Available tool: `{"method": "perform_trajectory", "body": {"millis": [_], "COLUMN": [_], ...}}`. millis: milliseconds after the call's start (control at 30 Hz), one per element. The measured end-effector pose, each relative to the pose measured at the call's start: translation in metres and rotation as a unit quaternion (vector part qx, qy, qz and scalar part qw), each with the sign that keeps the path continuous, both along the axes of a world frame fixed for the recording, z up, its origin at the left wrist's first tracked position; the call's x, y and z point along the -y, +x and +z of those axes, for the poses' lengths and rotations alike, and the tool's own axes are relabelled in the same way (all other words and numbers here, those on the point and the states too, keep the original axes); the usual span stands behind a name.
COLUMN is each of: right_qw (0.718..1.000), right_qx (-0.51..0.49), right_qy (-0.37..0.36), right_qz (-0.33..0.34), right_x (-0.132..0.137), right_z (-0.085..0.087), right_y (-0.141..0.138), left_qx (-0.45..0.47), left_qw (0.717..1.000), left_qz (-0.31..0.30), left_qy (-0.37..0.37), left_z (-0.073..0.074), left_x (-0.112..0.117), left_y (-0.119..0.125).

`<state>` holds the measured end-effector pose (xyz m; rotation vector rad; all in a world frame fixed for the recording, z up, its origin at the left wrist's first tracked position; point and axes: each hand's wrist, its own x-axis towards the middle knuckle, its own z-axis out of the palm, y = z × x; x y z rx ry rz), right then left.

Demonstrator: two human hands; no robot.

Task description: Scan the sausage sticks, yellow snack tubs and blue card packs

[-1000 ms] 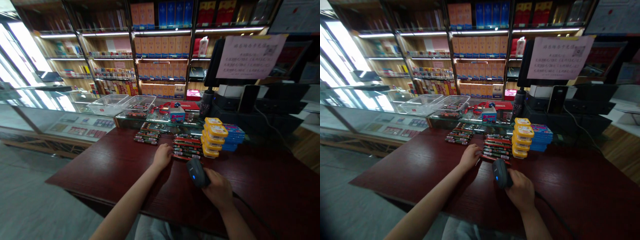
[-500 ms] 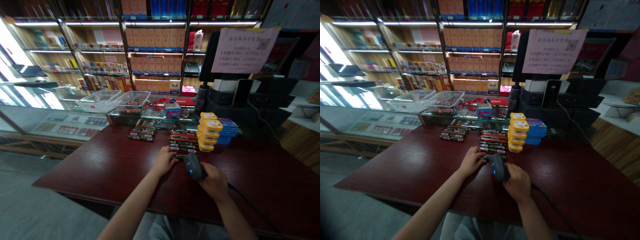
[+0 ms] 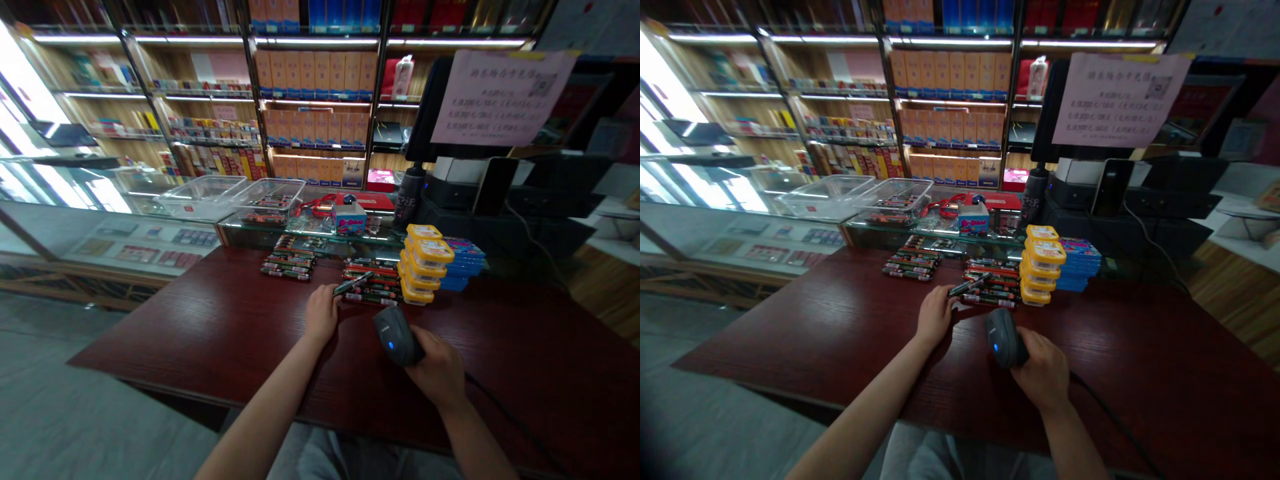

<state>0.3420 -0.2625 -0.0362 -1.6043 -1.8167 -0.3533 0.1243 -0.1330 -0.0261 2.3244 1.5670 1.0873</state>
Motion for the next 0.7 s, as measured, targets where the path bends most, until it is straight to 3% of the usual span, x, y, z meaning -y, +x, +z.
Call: {"method": "perform_trajectory", "body": {"millis": [167, 333, 500, 700], "right_qw": [0.983, 0.933, 0.916, 0.921], "right_qx": [-0.118, -0.31, -0.347, -0.342], "right_qy": [-0.138, -0.172, -0.18, -0.167], "right_qz": [-0.006, 0.063, 0.089, 0.084], "right_x": [-0.001, -0.005, -0.004, -0.002], "right_z": [0.021, 0.042, 0.05, 0.052], "right_y": [-0.011, -0.018, -0.023, -0.022], "left_qx": [0.032, 0.055, 0.073, 0.072], "left_qw": [0.998, 0.995, 0.992, 0.993], "left_qz": [0.035, 0.048, 0.049, 0.044], "left_qy": [-0.041, -0.068, -0.087, -0.085], "left_z": [-0.003, -0.006, -0.006, -0.004], "left_x": [-0.005, -0.009, -0.009, -0.008], "left_y": [-0.001, -0.004, -0.004, -0.003]}}
